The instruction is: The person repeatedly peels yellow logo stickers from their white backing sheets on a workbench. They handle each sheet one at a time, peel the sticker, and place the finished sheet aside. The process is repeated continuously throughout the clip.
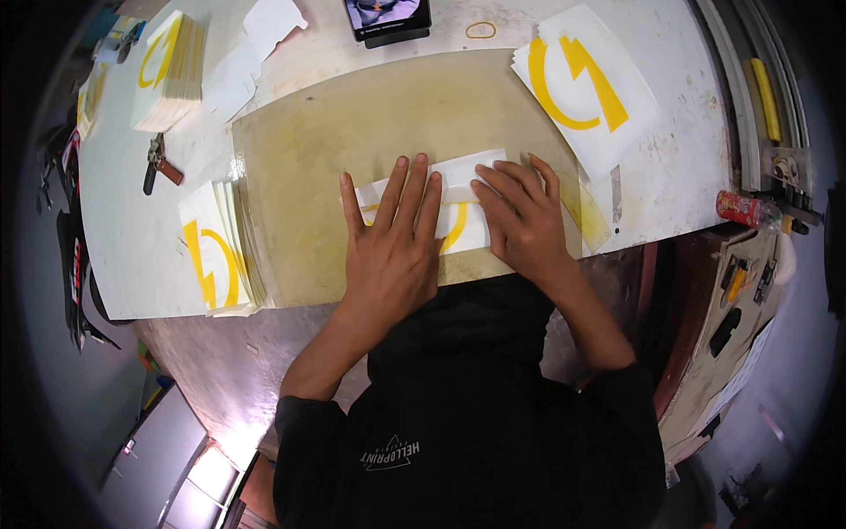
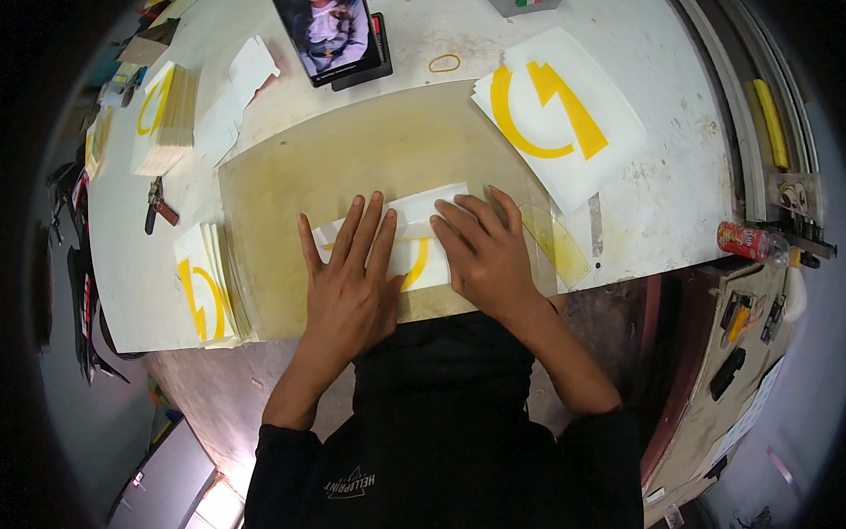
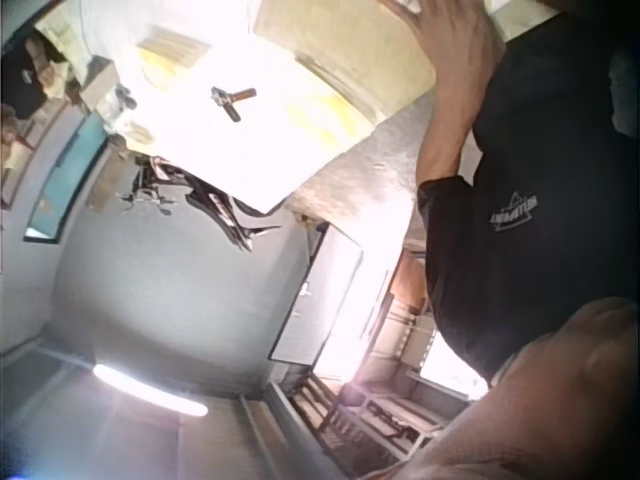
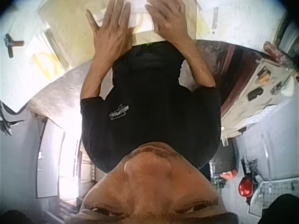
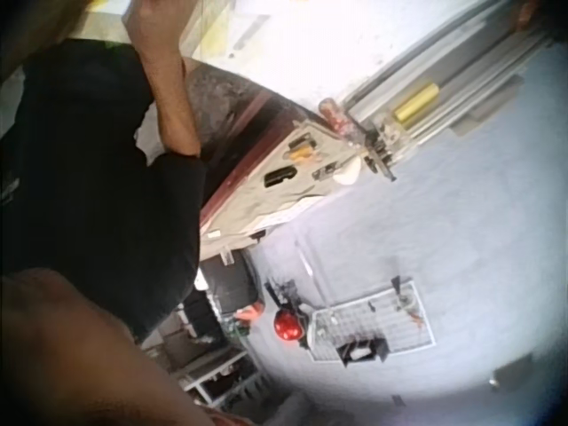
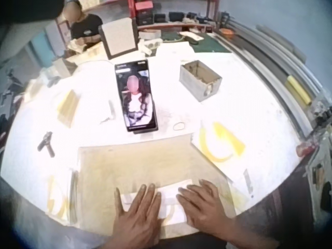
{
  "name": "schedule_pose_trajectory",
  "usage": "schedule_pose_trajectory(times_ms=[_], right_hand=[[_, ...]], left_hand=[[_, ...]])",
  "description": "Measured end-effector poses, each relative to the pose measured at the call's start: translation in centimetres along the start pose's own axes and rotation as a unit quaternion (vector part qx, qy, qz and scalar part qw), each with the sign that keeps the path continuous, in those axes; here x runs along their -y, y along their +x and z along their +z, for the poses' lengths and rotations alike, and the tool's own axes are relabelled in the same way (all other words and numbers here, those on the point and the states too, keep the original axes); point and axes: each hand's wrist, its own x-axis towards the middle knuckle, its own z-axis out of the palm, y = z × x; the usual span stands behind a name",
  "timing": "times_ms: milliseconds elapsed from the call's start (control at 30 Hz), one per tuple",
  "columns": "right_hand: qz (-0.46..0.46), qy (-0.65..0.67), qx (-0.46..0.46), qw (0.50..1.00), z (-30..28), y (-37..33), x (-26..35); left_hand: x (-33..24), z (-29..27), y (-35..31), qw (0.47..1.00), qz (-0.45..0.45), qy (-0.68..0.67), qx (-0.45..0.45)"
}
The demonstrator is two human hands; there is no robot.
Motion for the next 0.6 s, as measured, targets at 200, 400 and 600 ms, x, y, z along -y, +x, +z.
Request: schedule_pose_trajectory(times_ms=[200, 400, 600], right_hand=[[0.031, -0.025, 0.006, 0.999, 0.3, -0.5, 1.0], [0.040, -0.019, 0.051, 0.998, -0.2, 0.3, 1.1], [0.033, -0.031, 0.076, 0.996, -0.1, 0.6, 1.0]], left_hand=[[-0.1, -0.2, 0.6, 1.000, -0.004, -0.011, 0.015], [-0.1, -0.1, 0.9, 0.999, -0.005, -0.031, 0.032], [0.0, 0.3, 1.0, 0.999, -0.014, -0.038, 0.033]])
